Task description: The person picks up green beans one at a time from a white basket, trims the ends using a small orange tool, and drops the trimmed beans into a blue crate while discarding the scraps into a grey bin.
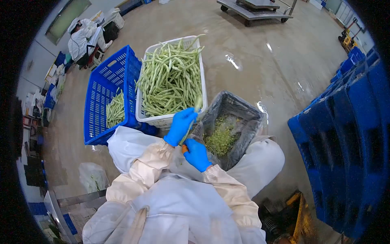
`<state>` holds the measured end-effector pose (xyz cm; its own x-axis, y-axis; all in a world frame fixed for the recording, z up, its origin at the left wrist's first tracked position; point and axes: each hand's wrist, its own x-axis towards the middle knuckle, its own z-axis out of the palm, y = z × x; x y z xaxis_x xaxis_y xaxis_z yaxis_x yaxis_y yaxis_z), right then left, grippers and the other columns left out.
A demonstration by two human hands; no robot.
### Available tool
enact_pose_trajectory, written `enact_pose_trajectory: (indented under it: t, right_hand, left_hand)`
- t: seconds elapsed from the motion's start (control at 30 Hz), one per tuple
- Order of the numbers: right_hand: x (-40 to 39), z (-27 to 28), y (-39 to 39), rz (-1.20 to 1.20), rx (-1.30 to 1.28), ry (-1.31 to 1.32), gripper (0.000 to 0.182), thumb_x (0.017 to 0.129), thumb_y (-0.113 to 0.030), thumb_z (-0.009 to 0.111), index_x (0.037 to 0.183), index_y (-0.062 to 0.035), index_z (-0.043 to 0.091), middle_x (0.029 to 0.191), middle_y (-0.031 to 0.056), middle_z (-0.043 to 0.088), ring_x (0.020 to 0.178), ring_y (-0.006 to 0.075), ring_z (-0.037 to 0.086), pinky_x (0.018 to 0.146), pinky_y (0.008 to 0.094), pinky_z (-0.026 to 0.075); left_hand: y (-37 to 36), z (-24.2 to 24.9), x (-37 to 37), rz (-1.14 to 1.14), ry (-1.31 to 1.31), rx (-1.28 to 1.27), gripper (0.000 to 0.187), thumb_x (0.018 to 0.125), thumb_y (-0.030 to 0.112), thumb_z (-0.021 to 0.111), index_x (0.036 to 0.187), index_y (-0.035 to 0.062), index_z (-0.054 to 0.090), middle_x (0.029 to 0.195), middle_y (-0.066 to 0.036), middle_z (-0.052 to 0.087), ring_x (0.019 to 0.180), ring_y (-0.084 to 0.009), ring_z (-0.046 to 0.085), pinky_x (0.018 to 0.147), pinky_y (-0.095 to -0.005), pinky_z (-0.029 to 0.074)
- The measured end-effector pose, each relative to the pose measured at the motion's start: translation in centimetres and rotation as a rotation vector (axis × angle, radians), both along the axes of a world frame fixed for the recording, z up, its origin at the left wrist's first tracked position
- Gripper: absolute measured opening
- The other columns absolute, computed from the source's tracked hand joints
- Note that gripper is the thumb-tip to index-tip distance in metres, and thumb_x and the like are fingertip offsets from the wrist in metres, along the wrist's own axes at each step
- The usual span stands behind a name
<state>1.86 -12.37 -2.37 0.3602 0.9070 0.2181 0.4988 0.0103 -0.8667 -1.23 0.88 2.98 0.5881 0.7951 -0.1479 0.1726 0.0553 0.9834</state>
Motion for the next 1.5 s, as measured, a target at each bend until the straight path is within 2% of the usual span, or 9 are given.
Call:
enact_pose_trajectory:
  t: [0.2,0.3,0.4,0.5,0.57,0.67,0.9,1.1,1.5]
  right_hand:
    - [7.6,1.0,-1.3,-0.537,0.149,0.586,0.01,0.084,-0.007,0.054,0.091,-0.0024,0.06,0.076,0.0023,0.056,0.063,0.0094,0.052,0.058,0.0241,0.043]
    - [9.4,0.0,-2.6,-0.664,0.13,0.604,0.01,0.084,-0.008,0.055,0.089,-0.001,0.059,0.076,0.0033,0.057,0.063,0.0098,0.051,0.057,0.0243,0.042]
    - [9.6,-1.3,-2.7,-0.647,-0.102,0.568,0.01,0.082,-0.008,0.056,0.088,-0.0007,0.058,0.074,0.0046,0.055,0.067,0.013,0.051,0.06,0.0262,0.042]
    - [9.3,-1.7,-1.6,-0.662,-0.211,0.098,0.012,0.08,-0.008,0.059,0.09,-0.002,0.058,0.076,0.0095,0.056,0.071,0.0219,0.054,0.064,0.0321,0.043]
    - [8.8,0.1,-0.5,-0.615,-0.121,-0.304,0.015,0.075,-0.003,0.06,0.09,-0.0025,0.058,0.081,0.0121,0.057,0.074,0.0252,0.056,0.068,0.0344,0.044]
    - [8.1,-1.3,0.1,-0.461,-0.222,-0.12,0.019,0.072,-0.001,0.061,0.09,-0.0027,0.058,0.088,0.013,0.057,0.082,0.0292,0.055,0.073,0.0357,0.044]
    - [7.1,-1.4,1.0,-0.407,-0.248,0.093,0.019,0.076,-0.004,0.061,0.095,-0.0026,0.059,0.091,0.0129,0.058,0.086,0.0273,0.057,0.074,0.0331,0.045]
    - [6.9,-0.8,0.7,-0.376,-0.245,0.161,0.016,0.078,-0.005,0.061,0.094,-0.0015,0.06,0.088,0.0114,0.06,0.081,0.0212,0.059,0.069,0.0299,0.046]
    - [6.7,3.8,-0.3,-0.115,0.018,1.163,0.037,0.088,-0.011,0.054,0.122,-0.0007,0.046,0.106,0.0162,0.058,0.089,0.0199,0.06,0.079,0.0322,0.05]
  left_hand:
    - [6.5,-1.4,-9.4,-0.012,0.161,0.565,0.024,0.084,0.013,0.057,0.104,0.0003,0.061,0.095,-0.013,0.063,0.087,-0.0233,0.06,0.078,-0.0343,0.047]
    - [16.9,2.0,-19.3,0.343,0.243,0.338,0.024,0.086,0.014,0.055,0.106,0.0007,0.061,0.094,-0.011,0.063,0.087,-0.0171,0.059,0.075,-0.0292,0.047]
    - [19.8,8.2,-20.8,0.553,1.216,1.491,0.025,0.084,0.02,0.056,0.1,0.0012,0.061,0.088,-0.014,0.063,0.081,-0.0286,0.06,0.072,-0.0397,0.047]
    - [25.1,2.3,-18.4,0.368,0.788,1.595,0.026,0.082,0.022,0.057,0.1,0.0036,0.062,0.084,-0.016,0.062,0.079,-0.0327,0.058,0.072,-0.0417,0.046]
    - [25.2,-4.1,-12.8,0.086,0.545,1.146,0.021,0.078,0.02,0.057,0.092,0.0056,0.063,0.081,-0.015,0.061,0.078,-0.034,0.058,0.071,-0.0438,0.045]
    - [22.9,-10.1,-3.6,-0.34,1.034,1.213,0.009,0.073,0.016,0.055,0.073,0.0115,0.063,0.079,-0.009,0.061,0.075,-0.0291,0.058,0.062,-0.0433,0.042]
    - [22.5,-21.3,2.0,-0.329,1.19,1.3,0.013,0.072,0.016,0.054,0.076,0.0134,0.066,0.078,-0.006,0.062,0.078,-0.0251,0.058,0.066,-0.0423,0.041]
    - [22.5,-14.2,-0.8,-0.467,1.348,1.209,0.012,0.071,0.018,0.058,0.078,0.0133,0.066,0.075,-0.007,0.061,0.077,-0.0261,0.057,0.064,-0.0384,0.042]
    - [4.8,2.2,-8.5,-0.314,0.341,0.863,0.022,0.071,0.012,0.067,0.09,0.0022,0.062,0.078,-0.012,0.056,0.075,-0.0291,0.053,0.066,-0.0361,0.043]
